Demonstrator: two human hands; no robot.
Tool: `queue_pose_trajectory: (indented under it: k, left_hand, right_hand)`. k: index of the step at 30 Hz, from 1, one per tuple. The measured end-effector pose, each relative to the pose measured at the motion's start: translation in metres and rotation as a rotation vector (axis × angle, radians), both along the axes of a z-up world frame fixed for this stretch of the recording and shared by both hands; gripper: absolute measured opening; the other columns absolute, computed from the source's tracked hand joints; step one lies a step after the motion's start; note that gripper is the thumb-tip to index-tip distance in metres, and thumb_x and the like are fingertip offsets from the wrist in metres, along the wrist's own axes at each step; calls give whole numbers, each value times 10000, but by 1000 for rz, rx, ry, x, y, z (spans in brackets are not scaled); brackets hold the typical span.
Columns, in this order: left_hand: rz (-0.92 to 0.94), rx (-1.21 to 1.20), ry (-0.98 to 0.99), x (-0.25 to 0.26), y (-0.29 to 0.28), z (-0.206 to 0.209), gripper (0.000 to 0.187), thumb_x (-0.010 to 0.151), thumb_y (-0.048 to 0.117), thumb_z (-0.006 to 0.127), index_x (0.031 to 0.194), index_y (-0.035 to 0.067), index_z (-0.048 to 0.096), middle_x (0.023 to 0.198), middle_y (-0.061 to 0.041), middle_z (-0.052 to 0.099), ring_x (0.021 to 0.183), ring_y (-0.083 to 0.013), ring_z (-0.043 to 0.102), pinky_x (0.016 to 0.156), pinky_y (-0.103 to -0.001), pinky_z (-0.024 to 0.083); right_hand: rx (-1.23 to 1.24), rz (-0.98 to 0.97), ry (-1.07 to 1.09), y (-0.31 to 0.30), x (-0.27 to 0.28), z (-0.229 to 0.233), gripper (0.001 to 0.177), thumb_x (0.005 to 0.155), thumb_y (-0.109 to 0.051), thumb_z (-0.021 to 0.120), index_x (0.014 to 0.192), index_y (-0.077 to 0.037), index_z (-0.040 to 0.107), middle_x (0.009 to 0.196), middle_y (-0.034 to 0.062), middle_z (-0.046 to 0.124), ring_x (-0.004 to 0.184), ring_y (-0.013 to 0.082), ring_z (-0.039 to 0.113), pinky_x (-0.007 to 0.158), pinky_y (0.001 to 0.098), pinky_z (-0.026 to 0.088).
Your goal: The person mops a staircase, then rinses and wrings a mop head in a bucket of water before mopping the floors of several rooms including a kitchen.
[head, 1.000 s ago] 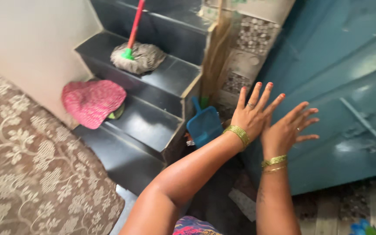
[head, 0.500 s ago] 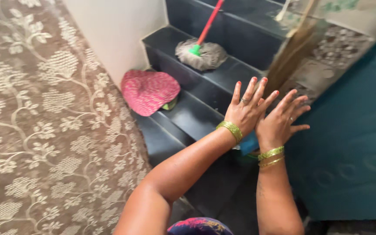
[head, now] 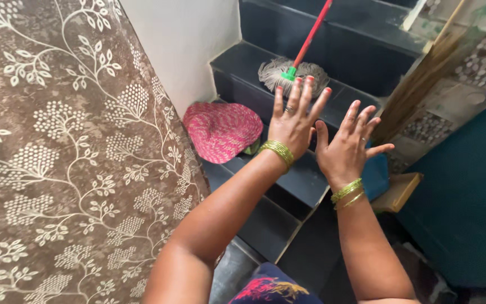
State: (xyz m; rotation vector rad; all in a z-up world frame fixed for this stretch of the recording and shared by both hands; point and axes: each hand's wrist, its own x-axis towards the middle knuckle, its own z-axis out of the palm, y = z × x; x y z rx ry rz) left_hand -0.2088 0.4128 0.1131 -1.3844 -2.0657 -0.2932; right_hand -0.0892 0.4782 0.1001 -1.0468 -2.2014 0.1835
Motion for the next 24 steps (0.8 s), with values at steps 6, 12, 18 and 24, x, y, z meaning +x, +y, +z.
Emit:
queue_pose_trajectory:
  k: [6,12,18,24]
  left_hand:
    - [-26,-20,-63,-51,9,4,990,839,430,769,1634,228,214,1702,-189,144,1591,-364,107,1263,-641,103]
    - [-5,-157,-49,-113,22,13,949,846,389,718,1636,229,219,1699,-164,123,1580,-350,93,1230,-636,89]
    - [30,-211,37,-162,60,11,767,930,249,547,1631,270,236,1696,-146,134,1570,-337,100,1219,-633,90]
    - [-123,-136,-184,-185,125,2,744,944,339,559,1607,239,238,1684,-165,131,1569,-358,102,1228,-634,94]
  right_hand:
    - [37,106,258,37,-42,2,706,1096,-495,524,1578,-11,345,1448,247,585,1326,420,580,1081,694,348]
    - [166,102,329,81,-113,-28,656,1100,-437,577,1507,58,438,1302,280,618,1191,444,617,1011,495,491]
    - [86,65,244,120,-167,-54,688,1052,-452,595,1489,55,433,1335,296,587,1199,454,597,993,529,482]
    - [44,59,203,158,-191,-80,726,1012,-439,627,1498,54,409,1403,299,546,1278,449,552,1037,535,454]
